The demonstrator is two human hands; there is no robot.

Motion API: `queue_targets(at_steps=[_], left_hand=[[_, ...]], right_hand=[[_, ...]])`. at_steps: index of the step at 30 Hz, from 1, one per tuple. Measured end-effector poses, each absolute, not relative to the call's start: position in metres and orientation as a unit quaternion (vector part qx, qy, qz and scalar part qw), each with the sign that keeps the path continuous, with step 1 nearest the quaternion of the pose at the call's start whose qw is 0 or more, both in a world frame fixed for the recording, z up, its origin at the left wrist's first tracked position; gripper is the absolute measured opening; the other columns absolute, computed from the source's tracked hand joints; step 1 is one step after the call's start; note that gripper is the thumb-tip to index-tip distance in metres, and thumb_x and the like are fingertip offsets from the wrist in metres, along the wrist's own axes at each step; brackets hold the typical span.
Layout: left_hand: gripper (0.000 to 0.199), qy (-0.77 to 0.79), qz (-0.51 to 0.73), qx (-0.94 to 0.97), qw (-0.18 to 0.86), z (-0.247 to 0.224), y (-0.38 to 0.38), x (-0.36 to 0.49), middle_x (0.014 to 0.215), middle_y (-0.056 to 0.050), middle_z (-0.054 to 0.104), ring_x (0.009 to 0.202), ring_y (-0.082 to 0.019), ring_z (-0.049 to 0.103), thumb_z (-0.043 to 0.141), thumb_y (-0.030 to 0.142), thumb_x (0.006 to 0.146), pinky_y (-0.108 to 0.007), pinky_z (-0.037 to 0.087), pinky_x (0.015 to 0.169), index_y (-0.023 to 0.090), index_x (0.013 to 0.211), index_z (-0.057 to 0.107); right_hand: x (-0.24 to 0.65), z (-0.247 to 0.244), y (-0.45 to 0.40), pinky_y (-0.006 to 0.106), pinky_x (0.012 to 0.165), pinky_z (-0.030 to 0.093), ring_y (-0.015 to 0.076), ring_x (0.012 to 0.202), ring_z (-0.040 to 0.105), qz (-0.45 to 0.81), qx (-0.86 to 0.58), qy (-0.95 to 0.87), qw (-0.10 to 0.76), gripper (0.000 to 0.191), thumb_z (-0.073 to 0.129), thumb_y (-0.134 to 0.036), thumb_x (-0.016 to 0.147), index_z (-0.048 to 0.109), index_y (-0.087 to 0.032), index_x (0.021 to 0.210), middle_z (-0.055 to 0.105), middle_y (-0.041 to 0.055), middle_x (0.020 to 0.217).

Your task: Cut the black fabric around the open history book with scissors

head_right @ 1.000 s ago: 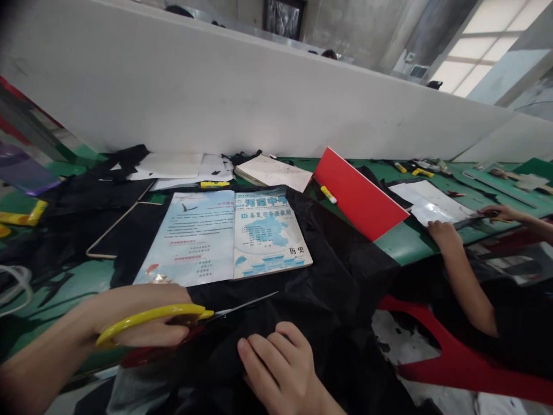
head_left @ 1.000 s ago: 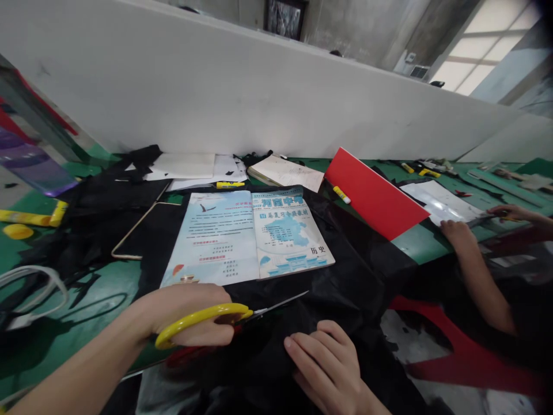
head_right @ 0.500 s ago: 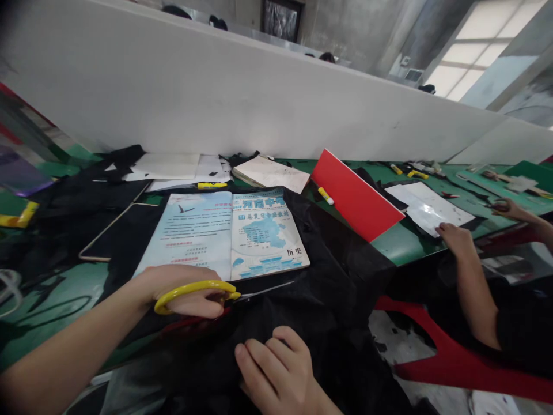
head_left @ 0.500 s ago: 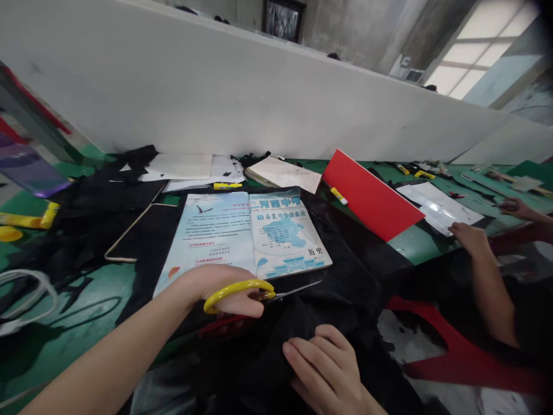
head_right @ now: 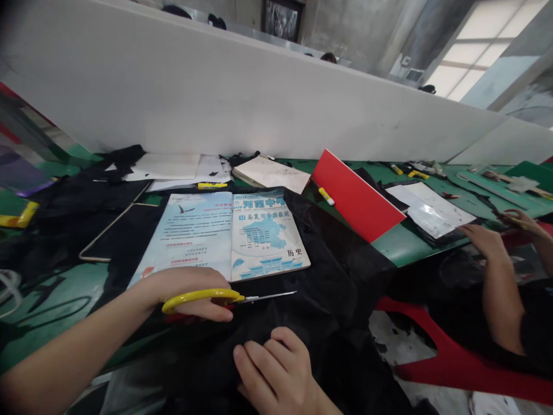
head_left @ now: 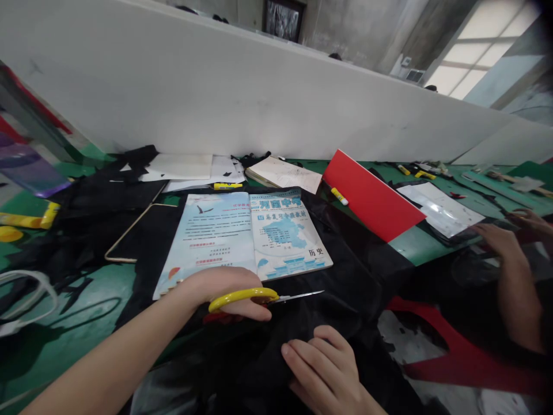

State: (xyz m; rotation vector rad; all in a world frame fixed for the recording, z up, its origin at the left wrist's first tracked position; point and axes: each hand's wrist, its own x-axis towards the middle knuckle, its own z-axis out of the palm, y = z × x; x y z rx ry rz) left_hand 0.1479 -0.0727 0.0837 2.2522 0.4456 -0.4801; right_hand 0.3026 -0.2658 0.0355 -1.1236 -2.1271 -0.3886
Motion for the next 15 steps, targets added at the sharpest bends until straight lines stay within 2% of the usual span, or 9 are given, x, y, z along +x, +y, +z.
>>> queue_targets(at_steps=[7, 13, 15], left_hand=[[0.042, 0.184, -0.166, 0.881, 0.402, 0.070, -0.075, 0.151, 0.039, 0.001, 0.051, 0.037, -0.013, 0.043, 0.056, 0.051, 0.074, -0.024, 0.030, 0.042, 0.021, 0.045, 0.055], [0.036, 0.187, -0.159, 0.912, 0.329, 0.058, -0.079, 0.154, 0.036, 0.003, 0.042, 0.035, -0.012, 0.036, 0.061, 0.051, 0.068, -0.025, 0.028, 0.042, 0.021, 0.048, 0.057], [0.037, 0.179, -0.155, 0.917, 0.322, 0.055, -0.079, 0.153, 0.039, 0.002, 0.046, 0.037, -0.013, 0.039, 0.060, 0.054, 0.068, -0.026, 0.029, 0.044, 0.021, 0.050, 0.059]], right_hand=[[0.301, 0.036, -0.265, 0.032, 0.066, 0.046, 0.0131, 0.060, 0.058, -0.162, -0.427, -0.815, 0.357, 0.023, 0.047, -0.018, 0.090, 0.066, -0.006, 0.095, 0.069, 0.0080, 0.076], [0.300, 0.032, -0.266, 0.032, 0.066, 0.047, 0.0129, 0.059, 0.059, -0.142, -0.416, -0.828, 0.348, 0.024, 0.046, -0.021, 0.090, 0.064, -0.007, 0.100, 0.070, 0.0072, 0.077], [0.305, 0.032, -0.265, 0.033, 0.067, 0.048, 0.0146, 0.061, 0.060, -0.127, -0.403, -0.834, 0.354, 0.030, 0.048, -0.030, 0.090, 0.063, -0.007, 0.102, 0.070, 0.0080, 0.079]])
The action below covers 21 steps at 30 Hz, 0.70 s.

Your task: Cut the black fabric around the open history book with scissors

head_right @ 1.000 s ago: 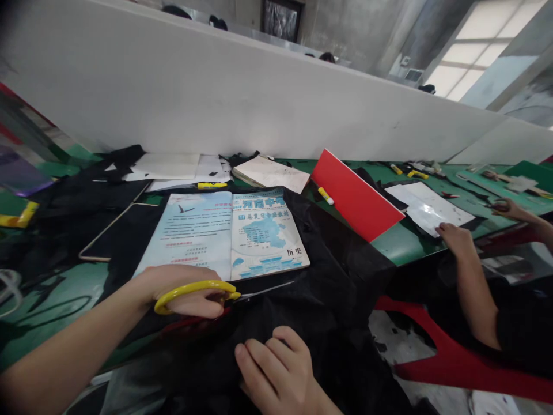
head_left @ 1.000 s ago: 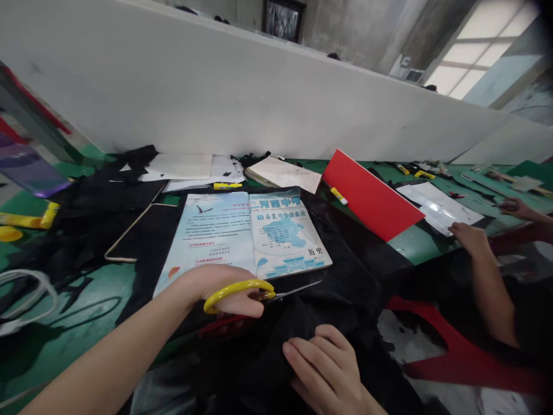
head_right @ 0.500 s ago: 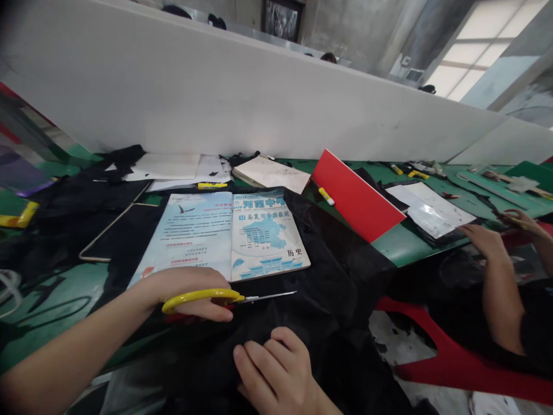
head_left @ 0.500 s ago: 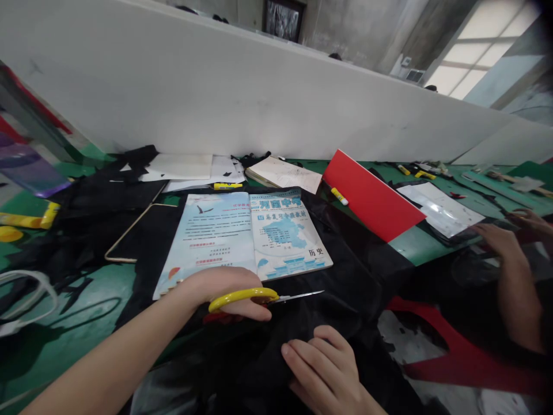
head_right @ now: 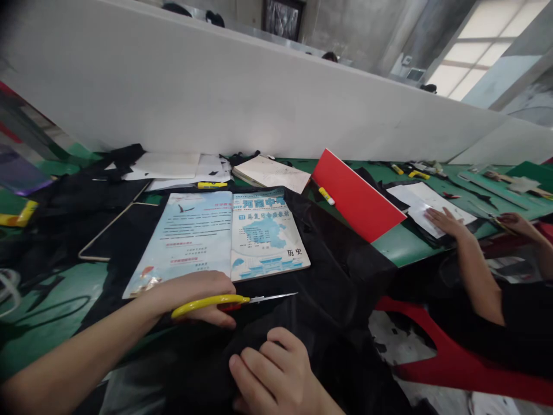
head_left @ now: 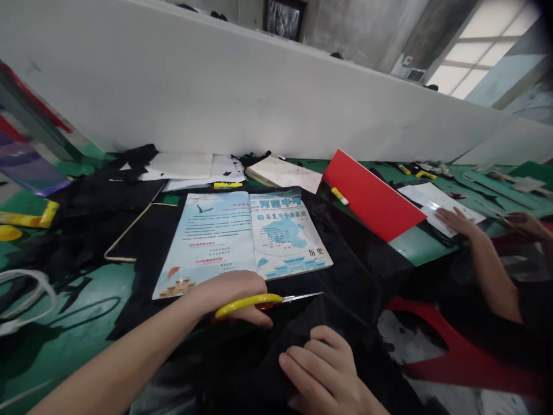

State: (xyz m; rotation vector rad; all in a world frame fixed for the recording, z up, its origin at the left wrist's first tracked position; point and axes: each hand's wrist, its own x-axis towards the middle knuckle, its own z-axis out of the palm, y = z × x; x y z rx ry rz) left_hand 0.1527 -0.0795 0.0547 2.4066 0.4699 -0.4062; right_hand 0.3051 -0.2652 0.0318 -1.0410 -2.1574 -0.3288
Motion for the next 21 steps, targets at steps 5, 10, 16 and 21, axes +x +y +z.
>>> queue_targets(at_steps=[5, 10, 16, 21], left_hand=[[0.022, 0.205, -0.165, 0.904, 0.336, 0.051, -0.082, 0.149, 0.051, -0.001, 0.059, 0.046, -0.016, 0.050, 0.058, 0.042, 0.068, -0.026, 0.034, 0.048, 0.022, 0.062, 0.064], [0.025, 0.204, -0.179, 0.897, 0.349, 0.055, -0.086, 0.148, 0.048, 0.000, 0.056, 0.044, -0.016, 0.050, 0.055, 0.041, 0.070, -0.025, 0.034, 0.044, 0.020, 0.060, 0.062], [0.027, 0.211, -0.129, 0.891, 0.380, 0.066, -0.093, 0.134, 0.044, 0.001, 0.054, 0.044, -0.015, 0.051, 0.050, 0.042, 0.078, -0.024, 0.030, 0.044, 0.021, 0.064, 0.061], [0.029, 0.243, -0.134, 0.894, 0.352, 0.073, -0.097, 0.106, 0.060, 0.000, 0.064, 0.052, -0.015, 0.054, 0.052, 0.047, 0.078, -0.024, 0.027, 0.044, 0.022, 0.069, 0.064]], right_hand=[[0.348, 0.025, -0.259, 0.039, 0.080, 0.050, 0.0230, 0.093, 0.063, -0.104, -0.540, -0.731, 0.403, 0.036, 0.037, -0.033, 0.094, 0.056, -0.011, 0.116, 0.068, 0.0136, 0.100], [0.395, 0.007, -0.249, 0.035, 0.083, 0.051, 0.0210, 0.095, 0.064, -0.083, -0.749, -0.617, 0.226, 0.025, 0.043, -0.021, 0.092, 0.065, -0.018, 0.104, 0.069, 0.0079, 0.101], [0.410, -0.002, -0.247, 0.029, 0.071, 0.053, 0.0204, 0.085, 0.069, -0.033, -0.779, -0.617, 0.109, 0.030, 0.037, -0.022, 0.094, 0.065, -0.018, 0.104, 0.071, 0.0071, 0.100], [0.413, 0.004, -0.243, 0.026, 0.059, 0.050, 0.0195, 0.073, 0.070, -0.010, -0.776, -0.624, 0.087, 0.029, 0.036, -0.022, 0.094, 0.065, -0.020, 0.097, 0.072, 0.0052, 0.088]])
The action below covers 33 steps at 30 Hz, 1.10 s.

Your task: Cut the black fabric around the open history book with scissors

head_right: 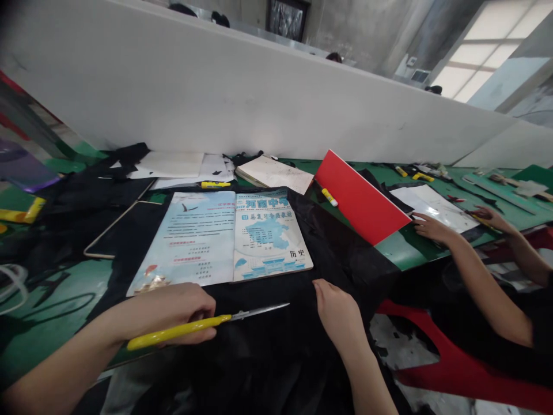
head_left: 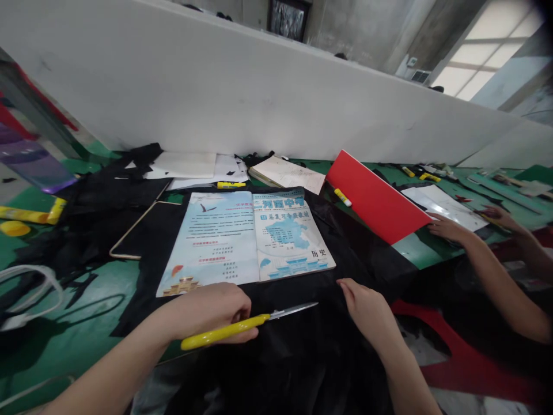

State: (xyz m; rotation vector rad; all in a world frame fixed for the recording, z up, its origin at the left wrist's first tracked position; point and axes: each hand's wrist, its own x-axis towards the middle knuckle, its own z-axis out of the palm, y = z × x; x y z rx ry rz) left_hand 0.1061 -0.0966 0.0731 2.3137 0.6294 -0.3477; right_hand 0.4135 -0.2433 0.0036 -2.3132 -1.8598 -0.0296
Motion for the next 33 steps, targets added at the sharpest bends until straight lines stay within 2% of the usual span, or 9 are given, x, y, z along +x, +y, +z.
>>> queue_targets(at_steps=[3, 7, 10, 14, 19, 22, 27, 30, 33], left_hand=[[0.031, 0.270, -0.107, 0.887, 0.358, 0.071, -0.097, 0.091, 0.067, 0.001, 0.065, 0.057, -0.014, 0.055, 0.052, 0.051, 0.079, -0.023, 0.030, 0.048, 0.023, 0.076, 0.064], [0.032, 0.360, -0.021, 0.844, 0.397, 0.063, -0.097, 0.089, 0.070, 0.001, 0.063, 0.062, -0.015, 0.056, 0.049, 0.052, 0.081, -0.023, 0.036, 0.054, 0.022, 0.083, 0.059], [0.036, 0.485, 0.032, 0.819, 0.306, 0.052, -0.092, 0.100, 0.073, -0.003, 0.064, 0.068, -0.020, 0.059, 0.046, 0.056, 0.081, -0.026, 0.037, 0.057, 0.022, 0.079, 0.055], [0.041, 0.581, 0.039, 0.791, 0.187, 0.033, -0.078, 0.113, 0.077, -0.009, 0.067, 0.075, -0.027, 0.064, 0.041, 0.059, 0.083, -0.032, 0.041, 0.061, 0.021, 0.085, 0.054], [0.042, 0.586, 0.025, 0.801, 0.120, 0.015, -0.067, 0.118, 0.080, -0.014, 0.067, 0.077, -0.031, 0.066, 0.043, 0.054, 0.084, -0.035, 0.044, 0.062, 0.015, 0.094, 0.054], [0.040, 0.583, 0.062, 0.802, 0.112, 0.017, -0.066, 0.111, 0.088, -0.012, 0.067, 0.081, -0.028, 0.066, 0.041, 0.051, 0.088, -0.033, 0.044, 0.066, 0.016, 0.101, 0.054], [0.029, 0.639, 0.157, 0.752, 0.037, 0.026, -0.037, 0.055, 0.100, -0.008, 0.063, 0.082, -0.021, 0.063, 0.032, 0.036, 0.094, -0.029, 0.044, 0.072, 0.021, 0.098, 0.056], [0.027, 0.718, 0.132, 0.683, -0.025, 0.017, -0.010, 0.011, 0.109, -0.014, 0.060, 0.105, -0.028, 0.054, 0.038, 0.026, 0.090, -0.034, 0.040, 0.089, 0.014, 0.109, 0.053], [0.032, 0.760, 0.112, 0.640, -0.019, 0.001, 0.009, -0.017, 0.111, -0.023, 0.057, 0.109, -0.036, 0.050, 0.042, 0.024, 0.087, -0.042, 0.041, 0.088, 0.007, 0.112, 0.052]], right_hand=[[0.409, 0.007, -0.240, 0.028, 0.058, 0.049, 0.0198, 0.070, 0.069, -0.027, -0.779, -0.620, 0.092, 0.029, 0.036, -0.023, 0.094, 0.065, -0.020, 0.098, 0.072, 0.0045, 0.086], [0.391, 0.010, -0.232, 0.031, 0.072, 0.051, 0.0208, 0.085, 0.068, -0.069, -0.752, -0.631, 0.180, 0.028, 0.039, -0.028, 0.094, 0.064, -0.018, 0.104, 0.071, 0.0069, 0.098], [0.372, 0.013, -0.224, 0.032, 0.080, 0.051, 0.0202, 0.090, 0.066, -0.066, -0.715, -0.651, 0.245, 0.027, 0.042, -0.028, 0.094, 0.064, -0.017, 0.103, 0.070, 0.0069, 0.099], [0.350, 0.016, -0.217, 0.033, 0.081, 0.051, 0.0194, 0.089, 0.066, -0.062, -0.675, -0.678, 0.286, 0.022, 0.046, -0.025, 0.093, 0.064, -0.016, 0.102, 0.070, 0.0066, 0.097], [0.336, 0.016, -0.213, 0.032, 0.078, 0.052, 0.0191, 0.086, 0.066, -0.066, -0.632, -0.706, 0.312, 0.020, 0.048, -0.022, 0.092, 0.064, -0.015, 0.102, 0.070, 0.0064, 0.094], [0.334, 0.015, -0.211, 0.031, 0.076, 0.053, 0.0191, 0.085, 0.066, -0.072, -0.616, -0.718, 0.316, 0.020, 0.048, -0.021, 0.092, 0.064, -0.015, 0.103, 0.070, 0.0064, 0.093], [0.333, 0.017, -0.210, 0.030, 0.072, 0.054, 0.0193, 0.081, 0.068, -0.098, -0.601, -0.727, 0.318, 0.021, 0.047, -0.024, 0.093, 0.064, -0.015, 0.101, 0.071, 0.0065, 0.090], [0.331, 0.019, -0.209, 0.029, 0.069, 0.055, 0.0185, 0.077, 0.068, -0.109, -0.590, -0.734, 0.318, 0.021, 0.047, -0.023, 0.092, 0.065, -0.015, 0.099, 0.071, 0.0055, 0.087], [0.327, 0.019, -0.207, 0.028, 0.067, 0.055, 0.0181, 0.074, 0.069, -0.109, -0.571, -0.748, 0.319, 0.020, 0.047, -0.022, 0.092, 0.065, -0.015, 0.098, 0.072, 0.0054, 0.085]])
